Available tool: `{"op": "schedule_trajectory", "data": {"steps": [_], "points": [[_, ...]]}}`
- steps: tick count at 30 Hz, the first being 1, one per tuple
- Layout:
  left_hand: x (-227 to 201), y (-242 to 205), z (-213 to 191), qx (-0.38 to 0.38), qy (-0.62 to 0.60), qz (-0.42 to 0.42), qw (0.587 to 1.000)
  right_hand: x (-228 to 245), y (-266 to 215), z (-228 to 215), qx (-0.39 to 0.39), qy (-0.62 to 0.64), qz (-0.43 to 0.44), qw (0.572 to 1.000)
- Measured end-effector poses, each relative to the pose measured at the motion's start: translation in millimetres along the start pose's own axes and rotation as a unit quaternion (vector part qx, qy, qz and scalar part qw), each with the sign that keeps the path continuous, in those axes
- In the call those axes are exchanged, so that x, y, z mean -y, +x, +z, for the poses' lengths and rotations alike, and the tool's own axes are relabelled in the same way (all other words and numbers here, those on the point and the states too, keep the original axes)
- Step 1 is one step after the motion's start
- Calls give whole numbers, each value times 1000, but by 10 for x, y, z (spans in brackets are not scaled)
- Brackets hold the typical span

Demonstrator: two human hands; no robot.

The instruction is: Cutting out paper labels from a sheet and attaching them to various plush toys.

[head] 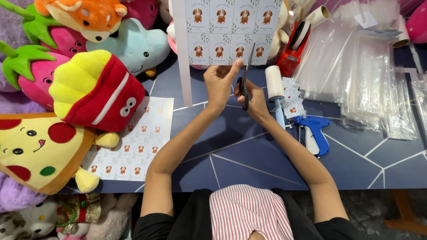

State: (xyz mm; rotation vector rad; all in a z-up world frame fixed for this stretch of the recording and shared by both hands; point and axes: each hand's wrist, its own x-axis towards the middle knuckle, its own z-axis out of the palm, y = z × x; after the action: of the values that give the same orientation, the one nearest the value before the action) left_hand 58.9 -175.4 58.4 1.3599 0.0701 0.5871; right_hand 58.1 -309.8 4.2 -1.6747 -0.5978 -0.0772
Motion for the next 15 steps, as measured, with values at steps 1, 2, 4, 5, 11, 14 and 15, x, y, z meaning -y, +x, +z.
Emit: {"op": "schedule_trajectory", "data": {"steps": [1, 2, 4, 5, 11, 14, 15], "points": [[11, -4, -3, 0, 0, 0, 1000, -9, -1, 3, 0, 0, 0, 1000], [22, -7, -6, 2, -3, 1, 1000, -18, -1, 5, -2, 1, -1, 1000], [32, -12, -7, 5, -7, 3, 1000, -29, -4, 7, -3, 3, -3, 1000], [32, -14, -6, 5, -9, 4, 1000, -32, -8, 7, -5, 3, -3, 1000], [21, -24, -5, 11, -17, 11, 1000, -47, -11, 19, -15, -1, -5, 1000], [-18, -19, -1, 11, -15, 13, 1000, -23, -16, 23, -19, -6, -5, 1000], [-51, -16, 3, 10, -15, 12, 1000, -9, -16, 25, -22, -8, -6, 1000]]}}
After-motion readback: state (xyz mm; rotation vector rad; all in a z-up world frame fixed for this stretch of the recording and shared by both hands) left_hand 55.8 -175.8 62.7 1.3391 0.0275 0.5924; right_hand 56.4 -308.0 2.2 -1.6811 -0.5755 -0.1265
